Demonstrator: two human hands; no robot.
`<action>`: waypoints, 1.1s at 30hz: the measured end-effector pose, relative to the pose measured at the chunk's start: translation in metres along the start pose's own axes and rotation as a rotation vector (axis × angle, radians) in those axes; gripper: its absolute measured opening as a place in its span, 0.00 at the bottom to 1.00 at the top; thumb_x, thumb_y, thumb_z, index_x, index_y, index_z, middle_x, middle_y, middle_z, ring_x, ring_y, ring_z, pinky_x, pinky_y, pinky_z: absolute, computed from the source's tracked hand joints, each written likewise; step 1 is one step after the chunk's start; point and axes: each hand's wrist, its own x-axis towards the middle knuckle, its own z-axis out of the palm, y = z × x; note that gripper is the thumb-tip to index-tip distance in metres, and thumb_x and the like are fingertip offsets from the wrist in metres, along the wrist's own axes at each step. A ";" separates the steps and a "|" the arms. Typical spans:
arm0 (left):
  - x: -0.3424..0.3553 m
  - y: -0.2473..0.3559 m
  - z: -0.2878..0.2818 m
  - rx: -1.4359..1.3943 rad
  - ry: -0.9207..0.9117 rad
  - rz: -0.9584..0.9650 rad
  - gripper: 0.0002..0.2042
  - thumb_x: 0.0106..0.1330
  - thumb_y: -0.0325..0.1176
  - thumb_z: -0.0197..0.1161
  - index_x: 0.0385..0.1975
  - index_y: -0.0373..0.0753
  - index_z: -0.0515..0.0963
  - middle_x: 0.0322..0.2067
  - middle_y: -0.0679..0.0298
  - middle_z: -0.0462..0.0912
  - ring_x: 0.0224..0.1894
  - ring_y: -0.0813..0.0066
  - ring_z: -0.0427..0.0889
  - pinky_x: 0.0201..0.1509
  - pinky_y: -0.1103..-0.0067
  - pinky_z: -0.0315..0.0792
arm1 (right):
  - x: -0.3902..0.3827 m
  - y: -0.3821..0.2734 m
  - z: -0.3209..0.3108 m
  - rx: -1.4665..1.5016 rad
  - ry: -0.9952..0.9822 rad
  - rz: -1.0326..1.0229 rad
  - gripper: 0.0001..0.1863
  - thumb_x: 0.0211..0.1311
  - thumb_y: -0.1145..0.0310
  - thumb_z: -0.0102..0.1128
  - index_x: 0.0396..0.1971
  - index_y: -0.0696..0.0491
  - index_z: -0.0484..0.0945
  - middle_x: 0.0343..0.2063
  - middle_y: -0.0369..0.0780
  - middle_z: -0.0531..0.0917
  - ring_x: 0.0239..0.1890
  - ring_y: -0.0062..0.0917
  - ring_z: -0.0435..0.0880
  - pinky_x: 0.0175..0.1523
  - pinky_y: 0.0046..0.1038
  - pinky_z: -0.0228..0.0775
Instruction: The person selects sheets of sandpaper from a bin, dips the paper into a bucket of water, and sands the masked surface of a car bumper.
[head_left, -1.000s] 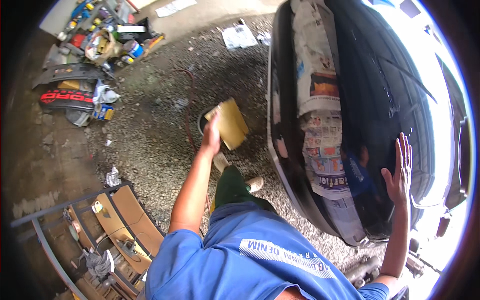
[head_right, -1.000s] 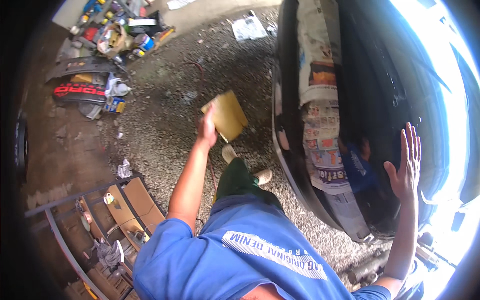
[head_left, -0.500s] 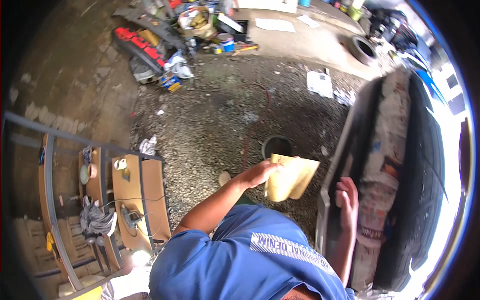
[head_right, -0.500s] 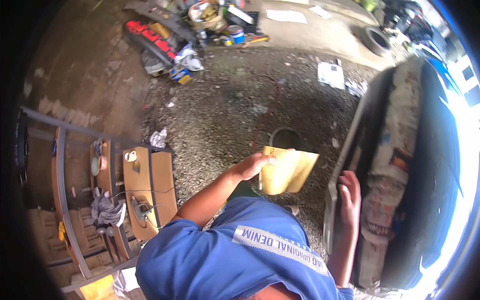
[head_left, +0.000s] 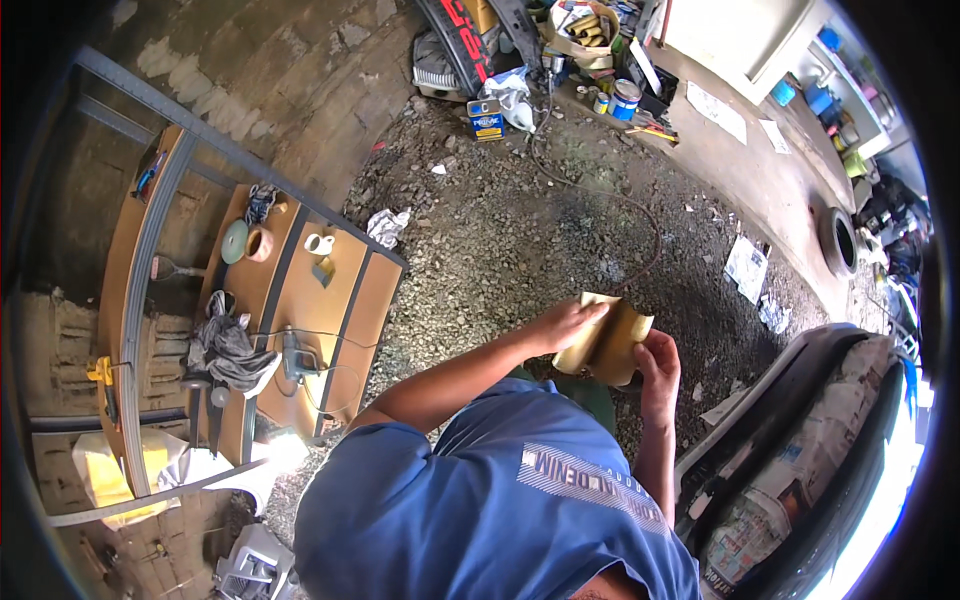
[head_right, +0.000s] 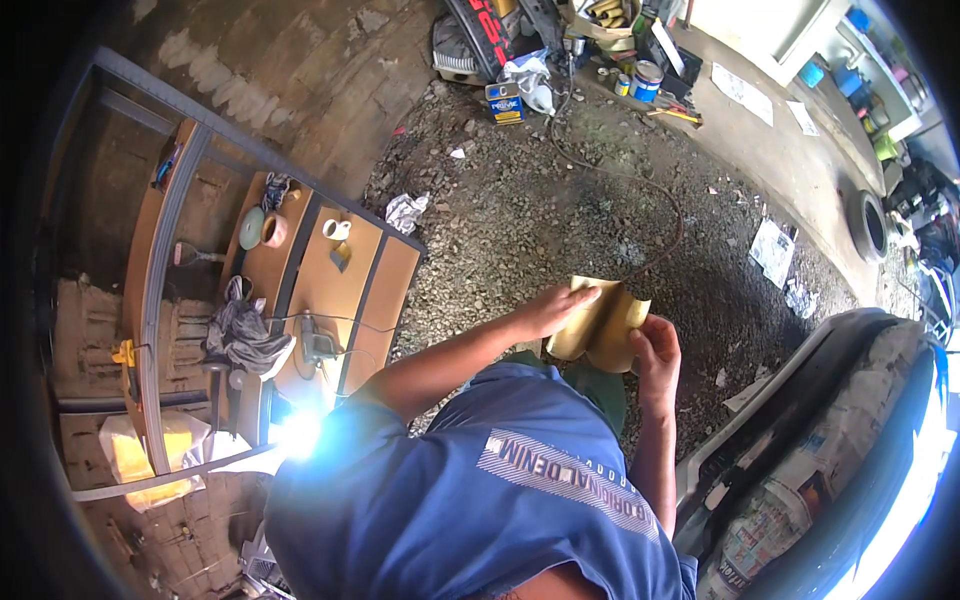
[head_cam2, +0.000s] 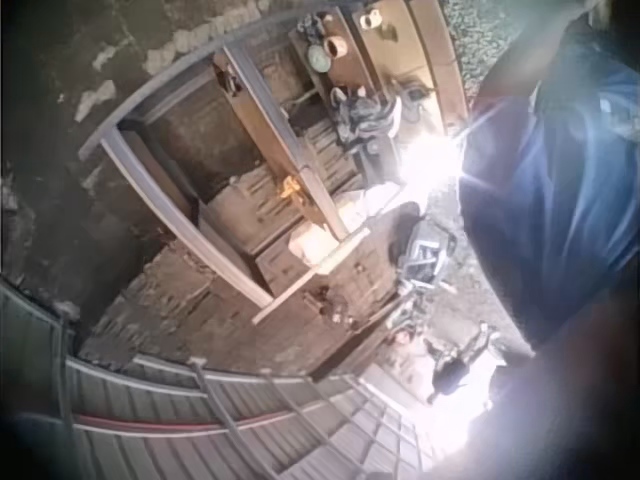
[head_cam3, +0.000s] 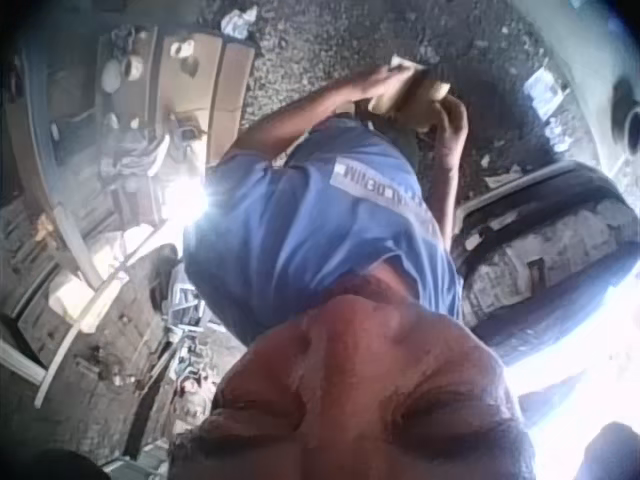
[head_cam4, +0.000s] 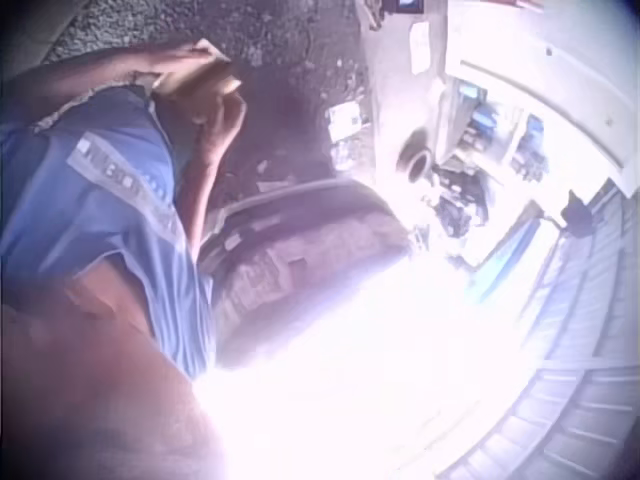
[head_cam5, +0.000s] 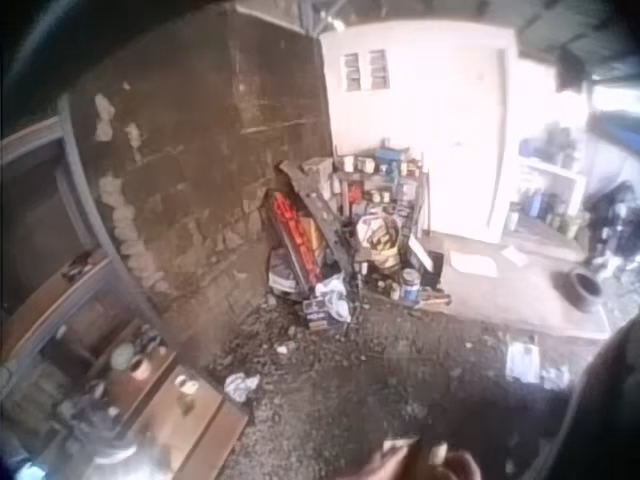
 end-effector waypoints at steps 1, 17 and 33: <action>0.006 0.024 -0.003 0.073 -0.089 -0.225 0.25 0.78 0.55 0.45 0.43 0.36 0.78 0.31 0.64 0.80 0.35 0.77 0.78 0.41 0.73 0.72 | 0.005 0.000 0.000 -0.047 -0.007 -0.001 0.14 0.66 0.74 0.62 0.50 0.58 0.75 0.42 0.35 0.81 0.43 0.15 0.79 0.52 0.22 0.71; 0.151 0.011 0.020 -0.343 0.170 -0.041 0.22 0.67 0.40 0.67 0.50 0.31 0.69 0.36 0.61 0.80 0.39 0.77 0.80 0.41 0.77 0.75 | 0.138 -0.035 -0.003 -0.512 -0.252 -0.250 0.19 0.63 0.77 0.60 0.55 0.57 0.78 0.65 0.46 0.67 0.62 0.36 0.74 0.60 0.33 0.73; 0.330 0.080 0.057 0.149 -0.300 0.083 0.11 0.74 0.30 0.56 0.53 0.37 0.71 0.36 0.64 0.80 0.39 0.81 0.78 0.46 0.79 0.73 | 0.230 -0.074 -0.183 -0.072 -0.048 0.130 0.15 0.68 0.68 0.64 0.49 0.59 0.79 0.41 0.32 0.85 0.45 0.15 0.79 0.53 0.24 0.72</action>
